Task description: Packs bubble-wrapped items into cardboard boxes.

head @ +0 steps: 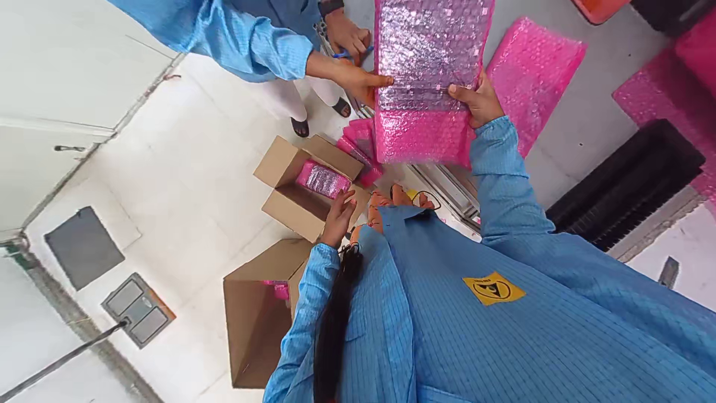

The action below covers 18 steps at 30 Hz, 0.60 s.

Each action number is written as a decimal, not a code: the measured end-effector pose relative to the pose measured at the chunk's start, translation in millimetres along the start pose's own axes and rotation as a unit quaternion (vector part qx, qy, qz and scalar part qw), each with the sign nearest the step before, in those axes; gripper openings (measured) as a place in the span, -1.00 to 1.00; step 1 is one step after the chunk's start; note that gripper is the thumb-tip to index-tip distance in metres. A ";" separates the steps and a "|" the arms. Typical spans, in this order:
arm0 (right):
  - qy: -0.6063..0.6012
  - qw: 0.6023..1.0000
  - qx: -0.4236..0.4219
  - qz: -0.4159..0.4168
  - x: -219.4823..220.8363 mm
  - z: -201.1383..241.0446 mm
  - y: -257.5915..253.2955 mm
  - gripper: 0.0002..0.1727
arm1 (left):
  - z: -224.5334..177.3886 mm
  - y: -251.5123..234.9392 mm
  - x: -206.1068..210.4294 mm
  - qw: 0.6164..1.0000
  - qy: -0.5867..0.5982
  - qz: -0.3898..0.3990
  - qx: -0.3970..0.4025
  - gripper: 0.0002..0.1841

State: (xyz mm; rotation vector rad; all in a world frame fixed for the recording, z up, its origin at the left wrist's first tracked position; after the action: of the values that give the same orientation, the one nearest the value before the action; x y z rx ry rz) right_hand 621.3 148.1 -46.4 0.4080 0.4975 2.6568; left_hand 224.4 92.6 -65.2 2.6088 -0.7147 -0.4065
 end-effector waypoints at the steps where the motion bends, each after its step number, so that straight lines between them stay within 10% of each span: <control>1: -0.007 1.000 -0.007 -0.008 1.8 1.7 -2.4 0.02 | 0.7 1.4 -0.9 1.000 0.003 0.000 0.001 -0.46; 18: -0.016 0.989 0.045 -0.143 -27.7 -30.8 -47.2 -0.13 | 15.5 11.2 -8.3 0.999 0.001 -0.002 -0.049 -0.45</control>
State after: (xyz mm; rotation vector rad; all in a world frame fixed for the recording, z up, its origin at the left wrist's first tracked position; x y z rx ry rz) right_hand 650.5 167.7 -98.4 0.3747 0.6194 2.3543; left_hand 207.1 83.5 -72.3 2.5178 -0.6719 -0.4289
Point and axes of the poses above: each hand's wrist, its own y-axis away from the middle knuckle, its own x-axis out of the palm, z = x × y, the point moved 1 cm from there along -y, towards the middle knuckle, and after that the axes turned 13 degrees about x, right-handed, at the moved point
